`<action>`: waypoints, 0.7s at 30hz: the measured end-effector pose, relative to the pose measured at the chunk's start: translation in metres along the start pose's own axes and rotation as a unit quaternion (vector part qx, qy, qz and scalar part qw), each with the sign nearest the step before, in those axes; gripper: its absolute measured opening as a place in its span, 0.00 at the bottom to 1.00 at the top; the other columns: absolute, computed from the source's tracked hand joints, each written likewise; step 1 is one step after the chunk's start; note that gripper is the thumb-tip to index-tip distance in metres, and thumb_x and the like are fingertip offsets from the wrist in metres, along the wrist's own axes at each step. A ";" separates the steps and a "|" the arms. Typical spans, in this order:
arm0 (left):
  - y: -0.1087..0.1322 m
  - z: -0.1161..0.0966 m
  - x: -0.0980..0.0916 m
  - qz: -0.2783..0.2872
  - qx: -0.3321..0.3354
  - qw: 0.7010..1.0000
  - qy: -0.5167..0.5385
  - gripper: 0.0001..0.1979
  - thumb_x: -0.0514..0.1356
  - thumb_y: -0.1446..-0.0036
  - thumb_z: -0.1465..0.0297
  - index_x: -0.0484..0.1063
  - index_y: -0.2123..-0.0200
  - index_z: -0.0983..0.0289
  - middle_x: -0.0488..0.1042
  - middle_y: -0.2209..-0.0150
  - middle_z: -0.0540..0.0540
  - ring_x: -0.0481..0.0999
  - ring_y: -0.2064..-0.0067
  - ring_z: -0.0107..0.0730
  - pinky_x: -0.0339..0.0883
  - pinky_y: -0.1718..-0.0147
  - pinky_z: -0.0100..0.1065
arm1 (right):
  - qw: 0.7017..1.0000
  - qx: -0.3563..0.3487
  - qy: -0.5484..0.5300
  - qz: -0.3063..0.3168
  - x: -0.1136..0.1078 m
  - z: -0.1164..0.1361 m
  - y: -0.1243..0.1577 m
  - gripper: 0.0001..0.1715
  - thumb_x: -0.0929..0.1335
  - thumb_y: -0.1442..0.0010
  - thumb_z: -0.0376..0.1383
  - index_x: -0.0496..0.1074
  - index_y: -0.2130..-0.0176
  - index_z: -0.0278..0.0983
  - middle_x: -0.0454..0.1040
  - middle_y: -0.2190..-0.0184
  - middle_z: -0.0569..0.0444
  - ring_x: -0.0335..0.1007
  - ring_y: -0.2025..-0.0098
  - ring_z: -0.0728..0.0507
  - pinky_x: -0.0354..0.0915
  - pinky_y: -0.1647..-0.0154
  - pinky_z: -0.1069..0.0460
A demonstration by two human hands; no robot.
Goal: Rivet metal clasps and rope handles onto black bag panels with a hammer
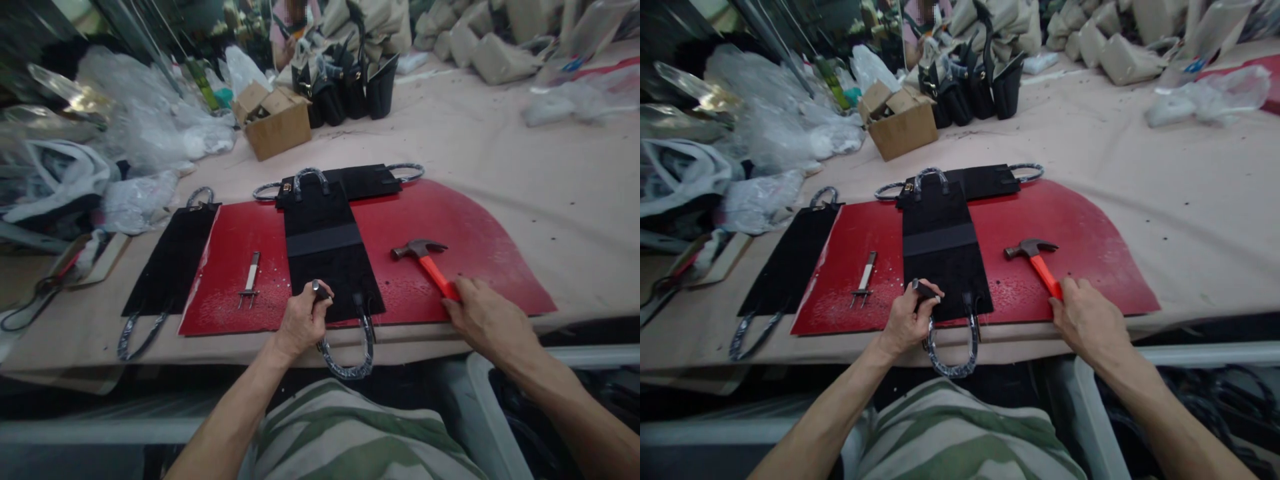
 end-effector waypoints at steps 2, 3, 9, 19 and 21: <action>0.000 0.000 0.001 0.003 0.005 1.000 0.002 0.07 0.53 0.34 0.73 0.64 0.53 0.62 0.75 0.59 0.57 0.78 0.59 0.35 0.72 0.60 0.33 | 0.994 0.040 -0.088 0.046 0.003 -0.005 -0.001 0.07 0.62 0.42 0.39 0.62 0.69 0.38 0.66 0.74 0.49 0.64 0.72 0.39 0.59 0.73 0.48; 0.000 -0.001 0.001 0.005 0.010 1.000 0.002 0.07 0.53 0.34 0.73 0.64 0.53 0.62 0.75 0.59 0.57 0.79 0.59 0.35 0.72 0.60 0.33 | 0.981 0.070 -0.165 0.075 0.005 -0.006 -0.001 0.08 0.64 0.44 0.40 0.61 0.70 0.39 0.64 0.76 0.51 0.63 0.74 0.41 0.59 0.74 0.49; -0.003 -0.006 0.001 0.002 0.021 1.000 0.017 0.07 0.53 0.36 0.73 0.65 0.54 0.61 0.76 0.60 0.58 0.79 0.59 0.37 0.73 0.61 0.34 | 0.667 0.252 -0.660 0.238 0.019 0.038 0.023 0.16 0.69 0.52 0.42 0.60 0.68 0.39 0.59 0.76 0.59 0.51 0.81 0.51 0.54 0.83 0.56; -0.002 -0.006 0.002 -0.008 0.022 1.000 0.017 0.08 0.54 0.37 0.73 0.66 0.55 0.61 0.77 0.62 0.58 0.80 0.62 0.39 0.74 0.62 0.35 | 0.932 -0.122 -0.338 -0.033 -0.112 0.121 0.021 0.22 0.57 0.30 0.51 0.60 0.70 0.41 0.62 0.81 0.58 0.56 0.83 0.48 0.49 0.81 0.52; -0.002 -0.007 0.002 -0.013 0.026 1.000 0.009 0.07 0.54 0.36 0.73 0.67 0.55 0.61 0.77 0.64 0.57 0.80 0.64 0.39 0.74 0.65 0.34 | 0.952 -0.196 -0.236 -0.023 -0.114 0.134 0.022 0.21 0.56 0.29 0.47 0.59 0.71 0.41 0.62 0.83 0.57 0.56 0.84 0.47 0.45 0.80 0.50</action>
Point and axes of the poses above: each hand's wrist, its own y-axis away from the middle knuckle, its own x-axis out of the palm, z = x × y, the point moved 9 cm from there along -y, towards the middle knuckle
